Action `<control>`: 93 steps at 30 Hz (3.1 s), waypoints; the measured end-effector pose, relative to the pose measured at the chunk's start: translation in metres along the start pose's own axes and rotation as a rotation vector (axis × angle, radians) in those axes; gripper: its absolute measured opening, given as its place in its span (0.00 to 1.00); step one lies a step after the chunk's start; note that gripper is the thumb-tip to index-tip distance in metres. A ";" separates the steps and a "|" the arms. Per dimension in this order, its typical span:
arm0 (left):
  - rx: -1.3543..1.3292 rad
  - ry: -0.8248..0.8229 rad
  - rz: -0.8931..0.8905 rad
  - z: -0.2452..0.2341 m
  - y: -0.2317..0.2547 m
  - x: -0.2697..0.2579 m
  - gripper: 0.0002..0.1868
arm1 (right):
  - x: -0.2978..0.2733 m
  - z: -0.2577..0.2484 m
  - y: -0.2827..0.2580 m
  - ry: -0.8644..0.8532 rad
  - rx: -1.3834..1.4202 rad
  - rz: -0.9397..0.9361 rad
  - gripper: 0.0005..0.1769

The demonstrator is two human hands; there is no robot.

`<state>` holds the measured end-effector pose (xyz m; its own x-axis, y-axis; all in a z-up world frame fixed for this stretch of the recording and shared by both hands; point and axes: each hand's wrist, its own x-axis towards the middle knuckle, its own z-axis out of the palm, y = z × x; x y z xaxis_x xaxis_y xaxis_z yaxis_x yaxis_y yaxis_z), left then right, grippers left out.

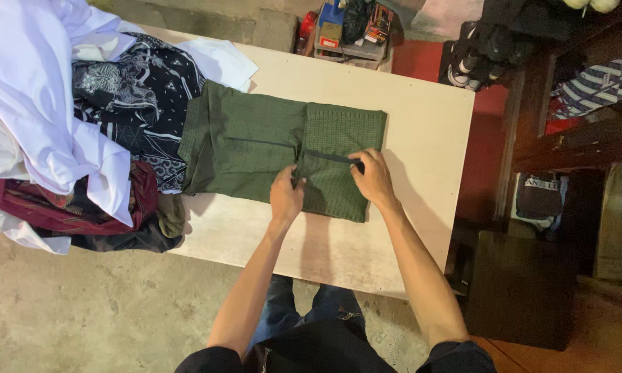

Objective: The person picks up a green shirt from a pile, spreads it out on a table, and folds the sleeves and body into a neat rectangle before placing it in a closet.

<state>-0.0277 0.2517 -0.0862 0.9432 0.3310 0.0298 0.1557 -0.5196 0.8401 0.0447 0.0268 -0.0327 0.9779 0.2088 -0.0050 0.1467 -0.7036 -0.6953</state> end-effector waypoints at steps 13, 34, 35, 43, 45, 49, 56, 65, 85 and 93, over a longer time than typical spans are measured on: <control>0.319 -0.131 -0.261 -0.011 0.002 0.002 0.28 | -0.008 0.005 0.007 0.109 -0.230 0.046 0.23; 0.384 -0.205 -0.084 0.042 0.031 0.101 0.28 | -0.013 0.034 0.073 0.075 0.186 0.470 0.37; 0.338 -0.123 0.035 0.041 0.029 0.100 0.24 | -0.013 0.033 0.073 0.047 0.216 0.491 0.36; 0.465 0.054 0.076 0.028 0.046 0.090 0.28 | -0.007 0.026 0.070 0.049 0.270 0.509 0.36; 0.406 0.103 0.270 0.028 0.051 0.076 0.29 | -0.005 0.023 0.065 0.053 0.312 0.508 0.35; 0.197 -0.390 0.201 0.039 0.074 0.033 0.16 | 0.009 0.019 0.050 0.015 0.522 0.621 0.25; 0.187 -0.473 -0.033 0.022 0.138 -0.008 0.53 | 0.023 0.016 0.013 -0.110 0.872 0.466 0.25; 0.160 -0.216 0.079 -0.048 0.080 0.028 0.35 | 0.053 0.026 -0.109 -0.130 0.732 0.038 0.30; 0.042 0.126 0.021 -0.236 -0.068 0.069 0.21 | 0.140 0.252 -0.231 -0.352 0.583 0.317 0.44; 0.121 0.165 -0.127 -0.234 -0.069 0.070 0.16 | 0.150 0.291 -0.196 -0.556 0.646 0.144 0.40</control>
<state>-0.0406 0.4947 -0.0152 0.8546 0.5188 0.0249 0.3134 -0.5533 0.7718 0.1195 0.3938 -0.1060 0.7411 0.5678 -0.3583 -0.2514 -0.2602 -0.9323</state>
